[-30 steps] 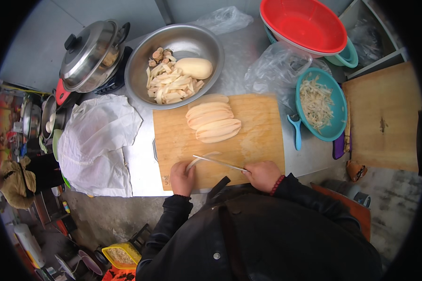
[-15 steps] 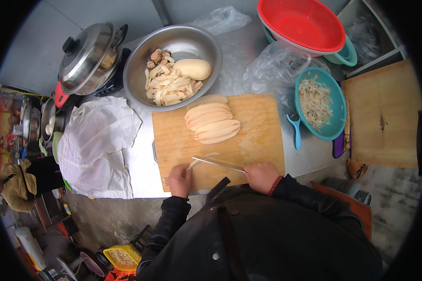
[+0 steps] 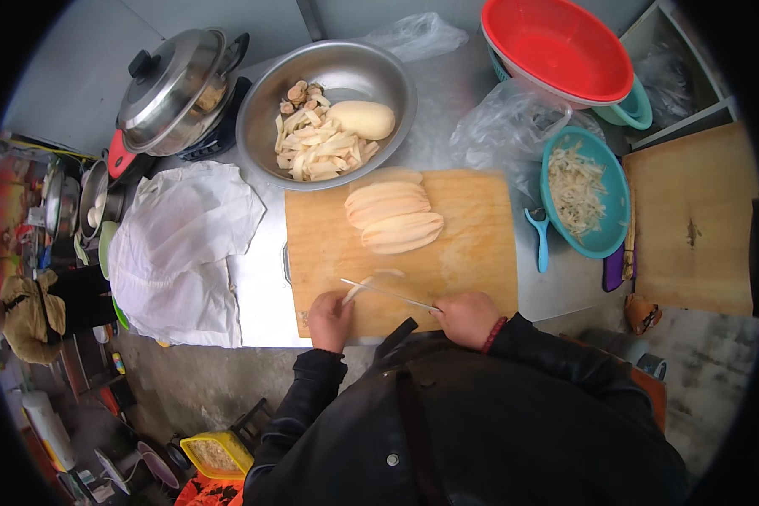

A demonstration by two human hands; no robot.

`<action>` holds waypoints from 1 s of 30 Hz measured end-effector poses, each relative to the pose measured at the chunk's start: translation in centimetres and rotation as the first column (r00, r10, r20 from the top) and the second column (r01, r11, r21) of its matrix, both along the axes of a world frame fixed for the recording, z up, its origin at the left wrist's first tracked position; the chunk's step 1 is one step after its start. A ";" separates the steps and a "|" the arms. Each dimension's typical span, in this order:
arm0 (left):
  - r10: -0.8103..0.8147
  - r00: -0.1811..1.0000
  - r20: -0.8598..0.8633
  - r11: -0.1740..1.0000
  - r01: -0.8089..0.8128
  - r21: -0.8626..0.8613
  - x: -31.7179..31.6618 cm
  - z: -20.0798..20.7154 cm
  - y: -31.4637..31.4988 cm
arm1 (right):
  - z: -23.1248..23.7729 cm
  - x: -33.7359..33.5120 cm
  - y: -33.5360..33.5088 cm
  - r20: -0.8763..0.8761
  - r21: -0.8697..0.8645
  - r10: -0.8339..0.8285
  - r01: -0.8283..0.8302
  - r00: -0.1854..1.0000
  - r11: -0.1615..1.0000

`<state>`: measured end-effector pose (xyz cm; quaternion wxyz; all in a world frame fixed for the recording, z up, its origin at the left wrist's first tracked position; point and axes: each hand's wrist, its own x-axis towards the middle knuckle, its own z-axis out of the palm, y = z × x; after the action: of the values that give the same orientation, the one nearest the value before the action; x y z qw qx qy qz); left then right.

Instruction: The person slices peeled white root vegetables on a wooden cutting board using a cleaver. They cut the vegetables into uniform sticks and place them into a metal bowl. The person repeats this process with multiple vegetables throughout the clip.

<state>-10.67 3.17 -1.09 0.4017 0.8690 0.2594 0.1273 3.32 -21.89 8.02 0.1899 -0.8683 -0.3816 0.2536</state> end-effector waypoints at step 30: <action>-0.395 0.918 0.046 0.893 0.371 0.255 3.5 0.7 -0.5 | -0.5 0.7 -1.7 -0.206 0.112 -0.398 0.426 0.894 0.898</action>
<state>-7.20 2.68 -0.38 0.3224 0.9381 0.0458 0.1180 4.06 -23.55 7.48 0.3391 -0.8861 -0.1883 0.2536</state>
